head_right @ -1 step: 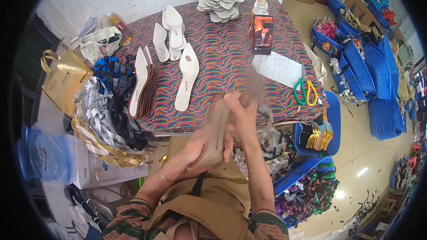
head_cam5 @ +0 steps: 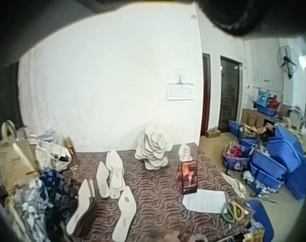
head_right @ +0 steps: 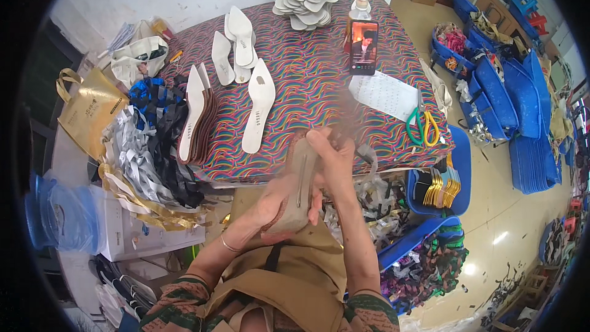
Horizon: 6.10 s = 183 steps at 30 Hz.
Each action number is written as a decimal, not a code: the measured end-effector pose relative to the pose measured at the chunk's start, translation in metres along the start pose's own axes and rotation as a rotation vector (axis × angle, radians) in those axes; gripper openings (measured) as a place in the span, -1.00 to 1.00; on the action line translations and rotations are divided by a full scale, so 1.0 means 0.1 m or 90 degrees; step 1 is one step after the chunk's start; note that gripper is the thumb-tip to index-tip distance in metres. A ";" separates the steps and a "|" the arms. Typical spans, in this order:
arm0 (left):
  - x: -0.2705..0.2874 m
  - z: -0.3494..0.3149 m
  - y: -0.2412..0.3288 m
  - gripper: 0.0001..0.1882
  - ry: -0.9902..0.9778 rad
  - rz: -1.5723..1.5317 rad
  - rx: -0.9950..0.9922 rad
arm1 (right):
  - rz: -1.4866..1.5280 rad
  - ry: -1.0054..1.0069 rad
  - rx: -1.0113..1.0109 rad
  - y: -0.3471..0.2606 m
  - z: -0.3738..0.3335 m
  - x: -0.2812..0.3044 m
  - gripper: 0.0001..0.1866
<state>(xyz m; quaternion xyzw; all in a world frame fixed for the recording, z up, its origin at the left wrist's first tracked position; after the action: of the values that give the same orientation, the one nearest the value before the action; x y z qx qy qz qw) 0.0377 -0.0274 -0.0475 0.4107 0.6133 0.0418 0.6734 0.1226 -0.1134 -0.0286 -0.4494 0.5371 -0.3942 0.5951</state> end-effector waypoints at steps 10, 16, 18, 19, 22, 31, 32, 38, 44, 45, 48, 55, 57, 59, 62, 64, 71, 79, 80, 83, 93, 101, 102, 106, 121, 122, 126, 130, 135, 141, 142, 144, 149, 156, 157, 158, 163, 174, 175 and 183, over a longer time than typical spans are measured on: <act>0.21 -0.05 0.39 -0.37 0.187 0.175 -0.072 | -0.064 -0.037 0.017 0.05 -0.15 -0.16 -0.79; 0.30 -0.12 0.63 -0.38 0.328 0.240 -0.200 | -0.011 0.036 -0.119 0.38 -0.49 -0.23 -0.87; 0.36 -0.14 0.71 -0.39 0.346 0.260 -0.240 | -0.073 0.081 -0.102 0.51 -0.64 -0.24 -0.85; 0.36 -0.14 0.74 -0.40 0.341 0.261 -0.259 | -0.071 0.074 -0.131 0.48 -0.72 -0.27 -0.83; 0.50 -0.15 0.74 -0.38 0.362 0.249 -0.305 | -0.161 0.019 -0.057 0.54 -0.88 -0.27 -0.91; 0.17 -0.57 1.09 -0.42 -0.088 0.106 -0.123 | -0.865 -0.203 0.482 -0.57 -0.80 -0.42 -0.82; 0.16 -0.64 1.14 -0.45 -0.116 0.195 -0.124 | -0.866 -0.228 0.526 -0.57 -0.81 -0.51 -0.81; 0.21 -0.89 1.24 -0.11 0.092 0.604 -0.078 | -0.882 -0.208 0.681 -0.37 -0.74 -0.83 -0.75; 0.42 -0.90 0.97 0.01 0.321 0.557 -0.144 | -0.188 -0.061 0.088 0.08 -0.33 -0.53 -0.71; 0.34 -0.88 0.98 -0.02 0.324 0.598 -0.194 | -0.181 -0.042 0.079 0.12 -0.29 -0.56 -0.72; 0.37 -0.91 0.87 -0.07 0.321 0.658 -0.209 | -0.253 -0.024 0.054 0.22 -0.27 -0.53 -0.81; 0.45 -0.98 1.02 -0.10 0.368 0.763 -0.327 | -0.178 -0.031 0.020 0.44 -0.04 -0.80 -0.86; 0.50 -1.01 1.15 -0.14 0.359 0.752 -0.335 | -0.152 -0.018 0.014 0.50 0.05 -0.95 -0.86; 0.56 -1.06 1.35 -0.19 0.327 0.764 -0.368 | -0.153 -0.044 0.004 0.57 0.23 -1.07 -0.86; 0.93 -1.20 1.96 -0.24 0.470 0.708 -0.379 | -0.110 -0.062 0.006 0.64 0.52 -1.32 -0.87; 1.07 -1.19 2.32 -0.22 0.598 1.065 -0.533 | -0.104 -0.095 -0.017 0.73 0.64 -1.48 -0.86; 1.84 -0.89 2.43 -0.30 0.672 1.065 -0.307 | -0.080 -0.114 -0.026 0.99 0.79 -1.79 -0.84; 1.73 -0.79 2.36 -0.42 0.639 1.183 -0.359 | -0.091 -0.075 -0.035 1.07 0.81 -1.61 -0.87; 1.71 -0.81 2.36 -0.42 0.621 1.163 -0.384 | -0.095 -0.071 -0.030 1.05 0.82 -1.59 -0.87; 1.68 -0.94 2.40 -0.45 0.619 1.086 -0.429 | -0.119 -0.065 -0.025 0.93 0.82 -1.60 -0.87; 1.95 -1.02 2.50 -0.45 0.592 0.795 -0.458 | -0.268 -0.067 0.120 0.82 1.26 -2.11 -0.85; 1.78 -1.17 2.51 -0.08 0.517 0.717 -0.367 | -0.823 -0.068 0.298 0.57 1.11 -2.52 -0.57; 1.80 -1.22 2.41 -0.09 0.544 0.860 -0.350 | -0.804 -0.052 0.291 0.55 1.04 -2.48 -0.58; 1.79 -1.13 2.29 -0.27 0.538 1.011 -0.390 | -0.626 -0.119 0.187 0.49 0.52 -1.66 -0.70; 1.00 -1.07 1.92 -0.52 0.472 1.058 -0.590 | -0.924 0.012 0.366 0.39 0.17 0.27 -0.82; 0.92 -1.03 1.78 -0.58 0.428 0.921 -0.597 | -0.940 0.016 0.360 0.44 0.18 0.37 -0.84; 0.75 -1.08 1.11 -0.79 0.361 0.773 -0.459 | -0.909 0.092 0.324 0.54 0.01 0.90 -0.87; 1.37 -1.78 0.48 -0.79 0.515 0.619 -0.236 | -1.046 0.168 0.183 0.26 -0.55 1.51 -0.83; 2.13 -2.54 -0.11 -0.77 0.594 0.678 -0.040 | -0.965 0.103 0.168 0.56 -1.09 1.60 -0.79; 2.21 -2.54 -0.35 -0.79 0.497 0.677 0.076 | -0.612 -0.391 0.231 1.69 -1.28 -0.62 -0.81; 2.30 -2.53 -0.35 -0.80 0.488 0.667 0.097 | -0.554 -0.468 0.236 1.91 -1.34 -0.89 -0.79; 2.25 -2.50 -0.17 -0.83 0.497 0.684 0.047 | -0.539 -0.574 0.196 1.95 -1.41 -1.32 -0.74; 1.86 -2.30 0.23 -0.86 0.458 0.344 0.024 | -0.498 -0.677 0.011 1.88 -1.36 -1.36 -0.73; 1.35 -1.84 0.65 -0.85 0.258 0.376 0.122 | -0.658 -0.190 0.275 0.17 -0.65 -0.34 -0.67; 1.33 -1.79 0.73 -0.86 0.256 0.378 0.120 | -0.693 -0.123 0.238 -0.09 -0.64 -0.18 -0.61; 1.28 -1.74 0.80 -0.86 0.253 0.380 0.119 | -0.726 -0.061 0.272 -0.22 -0.63 0.05 -0.60; 1.13 -1.49 1.17 -0.87 0.207 0.400 0.102 | -0.834 0.261 0.160 -0.51 -0.79 1.49 -0.70; 0.64 -0.68 1.22 -0.84 0.108 0.607 0.102 | -0.810 0.124 0.092 -0.09 -0.81 1.18 -0.63; 0.51 -0.59 1.17 -0.84 0.078 0.639 0.102 | -0.687 0.050 0.040 -0.01 -0.71 0.80 -0.57; 0.38 -0.41 1.38 -0.82 0.037 0.690 0.053 | -0.270 -0.291 -0.127 0.42 -0.56 -0.35 -0.86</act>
<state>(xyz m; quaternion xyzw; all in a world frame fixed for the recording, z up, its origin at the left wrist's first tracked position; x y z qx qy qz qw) 0.0733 0.1053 0.0095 0.6930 0.3336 0.3698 0.5213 0.0628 -0.0742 -0.0599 -0.6840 0.3199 -0.3440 0.5581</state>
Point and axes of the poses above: each hand's wrist, its own z-axis towards the middle knuckle, its own x-axis out of the back of the hand, y = z × x, the point moved 8 cm from there along z, towards the middle knuckle, and after that the axes turned 14 degrees about -z, right-handed, at the moved point
